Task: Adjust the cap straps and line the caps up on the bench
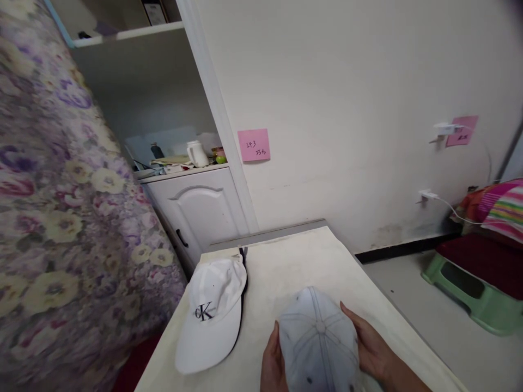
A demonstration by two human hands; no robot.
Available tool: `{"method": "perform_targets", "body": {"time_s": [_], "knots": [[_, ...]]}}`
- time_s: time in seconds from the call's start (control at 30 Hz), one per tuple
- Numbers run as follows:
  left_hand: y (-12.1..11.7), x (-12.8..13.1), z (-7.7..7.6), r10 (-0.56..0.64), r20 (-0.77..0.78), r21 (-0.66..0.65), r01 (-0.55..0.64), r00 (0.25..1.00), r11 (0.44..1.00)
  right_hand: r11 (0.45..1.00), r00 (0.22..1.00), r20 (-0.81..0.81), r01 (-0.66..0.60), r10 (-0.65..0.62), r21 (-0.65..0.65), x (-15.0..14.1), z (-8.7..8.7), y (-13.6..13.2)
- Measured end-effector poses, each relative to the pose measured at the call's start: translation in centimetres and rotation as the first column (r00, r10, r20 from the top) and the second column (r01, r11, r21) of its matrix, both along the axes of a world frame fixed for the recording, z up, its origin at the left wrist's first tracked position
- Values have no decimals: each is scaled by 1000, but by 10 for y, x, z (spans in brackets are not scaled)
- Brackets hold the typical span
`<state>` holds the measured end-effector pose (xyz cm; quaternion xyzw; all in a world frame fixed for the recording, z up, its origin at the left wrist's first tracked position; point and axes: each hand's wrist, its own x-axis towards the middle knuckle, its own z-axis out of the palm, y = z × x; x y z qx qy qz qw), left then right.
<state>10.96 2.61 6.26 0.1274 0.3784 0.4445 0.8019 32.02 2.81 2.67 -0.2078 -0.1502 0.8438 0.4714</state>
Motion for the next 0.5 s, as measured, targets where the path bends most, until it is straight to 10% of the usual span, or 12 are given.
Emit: {"method": "perform_targets", "body": {"time_s": [0.5], "knots": [[6, -21, -14, 160, -166, 124, -140, 973, 982, 971, 985, 50, 156, -167, 181, -22, 18, -17]]}}
